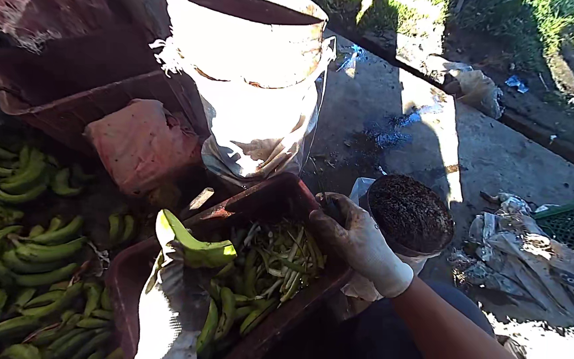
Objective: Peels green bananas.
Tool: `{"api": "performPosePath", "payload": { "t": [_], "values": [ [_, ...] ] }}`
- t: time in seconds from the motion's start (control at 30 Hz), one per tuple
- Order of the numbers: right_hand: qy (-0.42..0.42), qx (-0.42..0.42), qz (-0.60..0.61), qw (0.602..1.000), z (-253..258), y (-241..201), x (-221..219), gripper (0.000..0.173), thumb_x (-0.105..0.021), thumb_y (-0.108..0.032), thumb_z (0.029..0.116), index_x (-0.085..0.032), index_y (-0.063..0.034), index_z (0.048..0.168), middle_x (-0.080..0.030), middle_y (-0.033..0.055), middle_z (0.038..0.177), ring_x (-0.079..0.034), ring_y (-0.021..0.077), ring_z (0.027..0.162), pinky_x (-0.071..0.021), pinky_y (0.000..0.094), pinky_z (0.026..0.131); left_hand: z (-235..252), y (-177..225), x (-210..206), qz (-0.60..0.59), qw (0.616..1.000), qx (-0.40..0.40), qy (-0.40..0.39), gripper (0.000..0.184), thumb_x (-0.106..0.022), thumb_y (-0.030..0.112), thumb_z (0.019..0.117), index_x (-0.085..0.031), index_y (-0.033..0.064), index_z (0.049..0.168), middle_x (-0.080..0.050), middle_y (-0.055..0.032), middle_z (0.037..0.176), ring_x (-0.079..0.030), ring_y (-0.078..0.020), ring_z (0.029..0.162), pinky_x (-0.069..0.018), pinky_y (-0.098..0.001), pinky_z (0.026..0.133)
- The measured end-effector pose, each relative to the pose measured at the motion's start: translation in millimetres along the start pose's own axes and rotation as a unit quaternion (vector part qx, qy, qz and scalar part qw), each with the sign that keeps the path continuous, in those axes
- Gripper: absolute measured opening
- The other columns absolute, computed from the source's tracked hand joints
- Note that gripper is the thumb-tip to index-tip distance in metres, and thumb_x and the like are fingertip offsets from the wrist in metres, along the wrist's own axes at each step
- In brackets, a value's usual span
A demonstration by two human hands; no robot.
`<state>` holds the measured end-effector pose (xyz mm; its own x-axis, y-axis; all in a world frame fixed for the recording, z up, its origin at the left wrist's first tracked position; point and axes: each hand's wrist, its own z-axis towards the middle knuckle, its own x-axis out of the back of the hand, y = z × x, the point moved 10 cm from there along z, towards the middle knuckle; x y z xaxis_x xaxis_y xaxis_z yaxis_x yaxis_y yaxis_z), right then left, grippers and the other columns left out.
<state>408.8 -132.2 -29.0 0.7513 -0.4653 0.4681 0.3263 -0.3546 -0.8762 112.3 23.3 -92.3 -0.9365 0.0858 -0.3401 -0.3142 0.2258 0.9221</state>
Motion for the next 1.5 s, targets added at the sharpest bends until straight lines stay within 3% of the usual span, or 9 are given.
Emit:
{"api": "performPosePath", "payload": {
  "t": [0.27, 0.5, 0.7, 0.83, 0.9, 1.1, 1.3, 1.4, 1.5],
  "values": [
    [0.043, -0.024, 0.040, 0.998, 12.3, 4.4, 14.4, 0.046, -0.065, -0.055, 0.0939, -0.064, -0.0266, 0.130, -0.066, -0.0049, 0.081, -0.061, 0.0075, 0.062, -0.0535, 0.0284, 0.055, 8.6, 2.5, 6.6, 0.075, 0.997, -0.008, 0.035, 0.031, -0.037, 0.025, 0.1112, -0.056, 0.0067, 0.128, -0.070, -0.0032, 0.098, -0.070, -0.0139, 0.085, -0.0625, -0.0349, 0.072],
    [0.031, -0.007, 0.079, 0.996, 18.9, 6.2, 6.6, 0.044, -0.057, -0.055, 0.1000, -0.063, -0.0249, 0.132, -0.064, -0.0024, 0.079, -0.060, 0.0108, 0.059, -0.0522, 0.0270, 0.051, 19.8, 11.0, 14.1, 0.066, 0.997, -0.028, 0.020, 0.028, -0.039, 0.028, 0.1107, -0.060, 0.0127, 0.123, -0.071, -0.0005, 0.100, -0.071, -0.0114, 0.088, -0.0623, -0.0306, 0.076],
    [-0.054, 0.161, -0.049, 0.984, -9.8, -25.8, -48.4, 0.049, -0.056, -0.052, 0.1015, -0.063, -0.0141, 0.131, -0.070, -0.0024, 0.108, -0.067, 0.0050, 0.092, -0.0603, 0.0301, 0.080, -7.2, -15.4, -21.8, -0.038, 0.985, 0.162, -0.040, 0.048, -0.025, 0.039, 0.1111, -0.063, 0.0096, 0.109, -0.066, -0.0080, 0.083, -0.064, -0.0173, 0.066, -0.0559, -0.0332, 0.054],
    [-0.155, 0.324, -0.087, 0.929, -54.0, -57.0, -98.8, 0.046, -0.064, -0.047, 0.0988, -0.068, -0.0103, 0.127, -0.071, 0.0049, 0.110, -0.068, 0.0134, 0.103, -0.0587, 0.0357, 0.091, -19.1, -17.9, -30.7, -0.034, 0.979, 0.188, -0.065, 0.043, -0.031, 0.033, 0.1117, -0.065, 0.0064, 0.117, -0.069, -0.0089, 0.095, -0.068, -0.0153, 0.083, -0.0595, -0.0327, 0.075],
    [-0.174, 0.358, -0.100, 0.912, -67.5, -62.4, -112.9, 0.046, -0.064, -0.048, 0.0985, -0.069, -0.0124, 0.127, -0.071, 0.0060, 0.108, -0.068, 0.0156, 0.102, -0.0586, 0.0358, 0.089, -25.6, -20.6, -36.7, -0.080, 0.968, 0.225, -0.071, 0.044, -0.030, 0.036, 0.1116, -0.063, 0.0068, 0.112, -0.067, -0.0086, 0.086, -0.066, -0.0145, 0.073, -0.0585, -0.0298, 0.065],
    [-0.078, 0.315, -0.160, 0.932, -47.1, -50.9, -106.9, 0.044, -0.063, -0.047, 0.0985, -0.071, -0.0158, 0.128, -0.072, 0.0058, 0.110, -0.069, 0.0175, 0.101, -0.0592, 0.0392, 0.087, -45.3, 7.3, -47.0, 0.098, 0.981, 0.073, -0.151, 0.039, -0.034, 0.029, 0.1109, -0.064, 0.0088, 0.126, -0.070, -0.0040, 0.108, -0.067, -0.0107, 0.097, -0.0584, -0.0302, 0.086],
    [0.039, 0.069, -0.141, 0.987, 31.4, -1.7, -31.2, 0.047, -0.052, -0.053, 0.1018, -0.070, -0.0186, 0.128, -0.071, 0.0055, 0.119, -0.067, 0.0192, 0.111, -0.0537, 0.0484, 0.100, -37.4, -3.9, -49.2, 0.050, 0.987, 0.105, -0.112, 0.049, -0.034, 0.043, 0.1107, -0.067, 0.0078, 0.120, -0.069, -0.0102, 0.093, -0.067, -0.0187, 0.075, -0.0592, -0.0360, 0.065],
    [0.041, 0.148, -0.097, 0.983, 14.1, -27.0, -21.9, 0.045, -0.056, -0.051, 0.1017, -0.070, -0.0156, 0.127, -0.072, 0.0024, 0.117, -0.068, 0.0120, 0.105, -0.0576, 0.0385, 0.094, -30.8, -0.1, -55.0, -0.041, 0.978, 0.118, -0.166, 0.046, -0.035, 0.041, 0.1107, -0.063, 0.0059, 0.123, -0.067, -0.0123, 0.092, -0.066, -0.0199, 0.075, -0.0594, -0.0358, 0.065],
    [-0.076, 0.248, -0.051, 0.964, -37.3, -57.8, -63.7, 0.039, -0.063, -0.039, 0.1006, -0.070, -0.0141, 0.129, -0.070, 0.0007, 0.114, -0.067, 0.0095, 0.103, -0.0595, 0.0325, 0.089, -24.5, 5.2, -53.4, -0.087, 0.979, 0.100, -0.153, 0.040, -0.036, 0.031, 0.1115, -0.061, 0.0023, 0.123, -0.067, -0.0130, 0.093, -0.068, -0.0200, 0.077, -0.0606, -0.0359, 0.068]
  ]
}}
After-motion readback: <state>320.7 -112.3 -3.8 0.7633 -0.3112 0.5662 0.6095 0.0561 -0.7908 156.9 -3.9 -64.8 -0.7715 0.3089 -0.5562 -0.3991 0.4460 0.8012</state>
